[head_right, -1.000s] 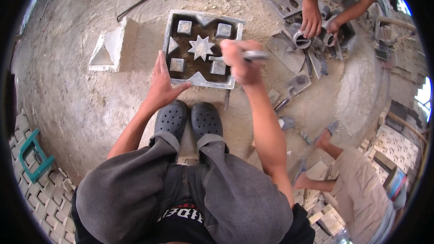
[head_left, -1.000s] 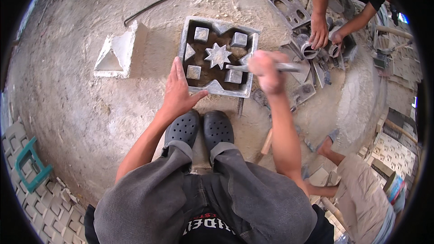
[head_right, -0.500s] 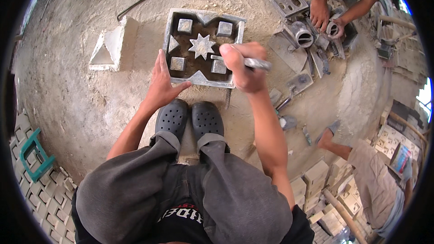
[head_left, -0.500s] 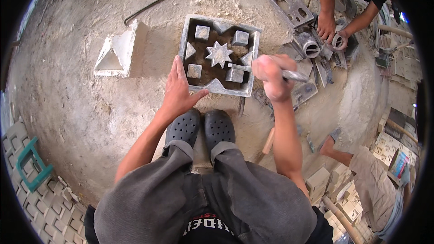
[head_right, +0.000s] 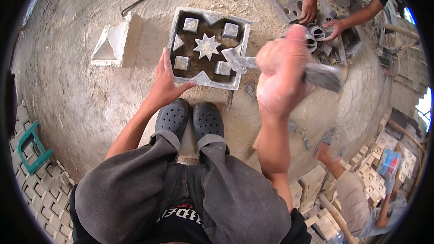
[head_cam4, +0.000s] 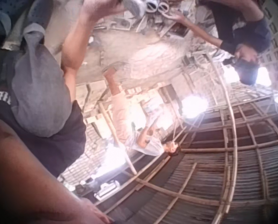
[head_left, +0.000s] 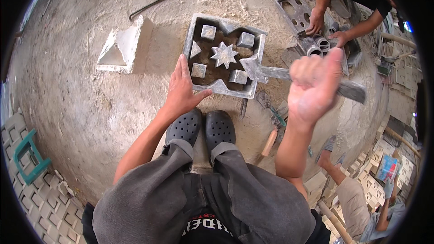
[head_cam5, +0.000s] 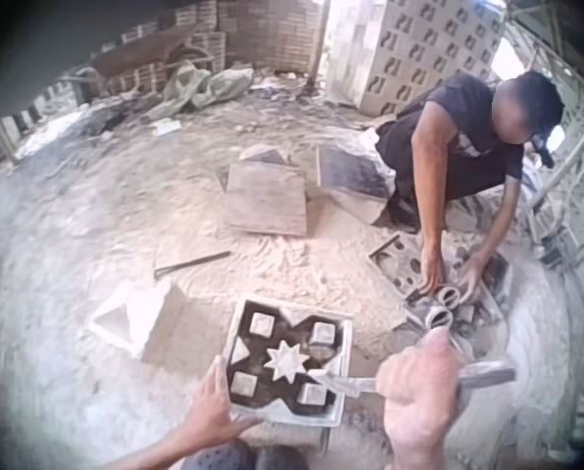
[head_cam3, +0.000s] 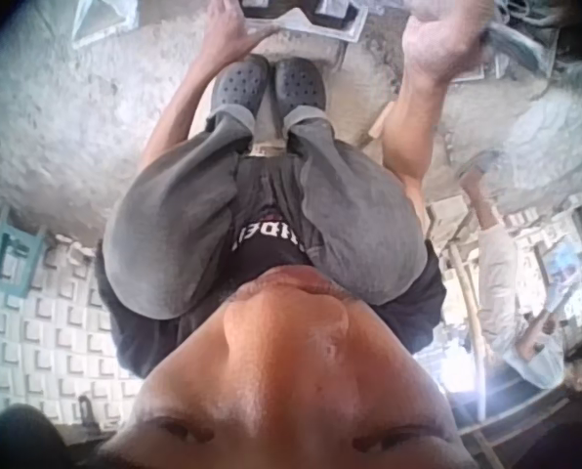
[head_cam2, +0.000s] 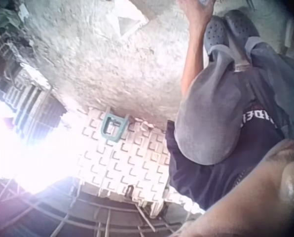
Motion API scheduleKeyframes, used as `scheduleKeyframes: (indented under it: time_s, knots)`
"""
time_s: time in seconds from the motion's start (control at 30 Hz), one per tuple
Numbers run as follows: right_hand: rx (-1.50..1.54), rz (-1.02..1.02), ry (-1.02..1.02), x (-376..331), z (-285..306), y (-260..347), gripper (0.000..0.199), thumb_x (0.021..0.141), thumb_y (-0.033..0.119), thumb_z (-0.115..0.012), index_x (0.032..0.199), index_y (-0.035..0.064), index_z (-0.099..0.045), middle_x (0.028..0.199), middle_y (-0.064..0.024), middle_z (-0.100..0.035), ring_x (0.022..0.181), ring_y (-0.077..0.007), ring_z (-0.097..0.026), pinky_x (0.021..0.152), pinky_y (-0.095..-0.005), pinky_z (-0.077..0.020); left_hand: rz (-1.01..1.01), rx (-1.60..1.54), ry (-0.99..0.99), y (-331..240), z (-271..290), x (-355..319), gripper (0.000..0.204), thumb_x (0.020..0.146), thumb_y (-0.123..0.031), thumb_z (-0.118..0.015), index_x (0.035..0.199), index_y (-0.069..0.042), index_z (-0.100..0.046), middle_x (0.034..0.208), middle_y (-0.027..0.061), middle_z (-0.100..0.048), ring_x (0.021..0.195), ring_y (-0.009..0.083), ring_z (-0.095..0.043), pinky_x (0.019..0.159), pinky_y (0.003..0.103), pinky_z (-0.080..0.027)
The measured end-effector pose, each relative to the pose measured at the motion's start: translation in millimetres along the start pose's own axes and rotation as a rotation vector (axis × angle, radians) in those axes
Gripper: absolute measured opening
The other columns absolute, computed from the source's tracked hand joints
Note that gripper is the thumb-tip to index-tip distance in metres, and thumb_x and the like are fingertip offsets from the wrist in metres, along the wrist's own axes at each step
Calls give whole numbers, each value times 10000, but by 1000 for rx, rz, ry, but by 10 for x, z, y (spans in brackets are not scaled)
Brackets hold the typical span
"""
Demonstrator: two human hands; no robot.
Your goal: The person fills a decorative star-shaped mold with sand and concrete mix, using a trowel and small brushes to pack and smooth the material into the intricate pattern.
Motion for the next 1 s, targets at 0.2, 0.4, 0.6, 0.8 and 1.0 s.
scheduleKeyframes:
  time_s: [0.2, 0.4, 0.6, 0.8, 1.0]
  knots:
    - [-60, -30, -216, -166, -64, 144, 518, 1081, 357, -473, 626, 170, -309, 531, 55, -251, 483, -86, -230, 492, -276, -240, 10, -1, 21, -20, -19, 7, 1292, 775, -483, -828, 1542, 135, 7, 1608, 342, -123, 1504, 450, -187, 1229, 463, -201]
    - [-75, 22, -192, -359, -75, -188, 442, 1101, 341, -440, 731, 108, -375, 646, 28, -374, 583, -76, -338, 550, -267, -304, -2, -5, 7, -18, -34, 15, 1300, 769, -481, -834, 1543, 131, 11, 1607, 342, -127, 1500, 452, -195, 1227, 464, -205]
    - [-398, 75, -28, -583, -18, -1044, 426, 1113, 335, -381, 751, 114, -348, 645, 13, -372, 587, -113, -353, 567, -278, -318, 18, -10, 21, -25, -20, 12, 1305, 764, -484, -837, 1545, 127, 11, 1606, 340, -129, 1496, 457, -200, 1222, 466, -217]
    - [-115, 125, -50, -569, -47, -569, 424, 1103, 300, -404, 732, 101, -357, 629, 17, -344, 570, -94, -319, 526, -286, -272, 11, -11, 9, -3, -39, 10, 1301, 764, -492, -832, 1546, 125, 4, 1610, 331, -131, 1497, 453, -202, 1221, 464, -217]
    - [-128, -6, -111, -642, 173, -946, 422, 1102, 230, -396, 705, 88, -369, 613, 16, -386, 548, -91, -342, 513, -289, -281, -2, -18, 8, -25, -34, 22, 1301, 767, -491, -830, 1542, 133, 8, 1610, 332, -129, 1503, 447, -187, 1227, 456, -202]
Point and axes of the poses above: each hand's wrist, its own x-axis towards the middle knuckle, its own z-axis out of the back of the hand, y = z × x, the point moved 8 cm from there along x, towards the middle knuckle
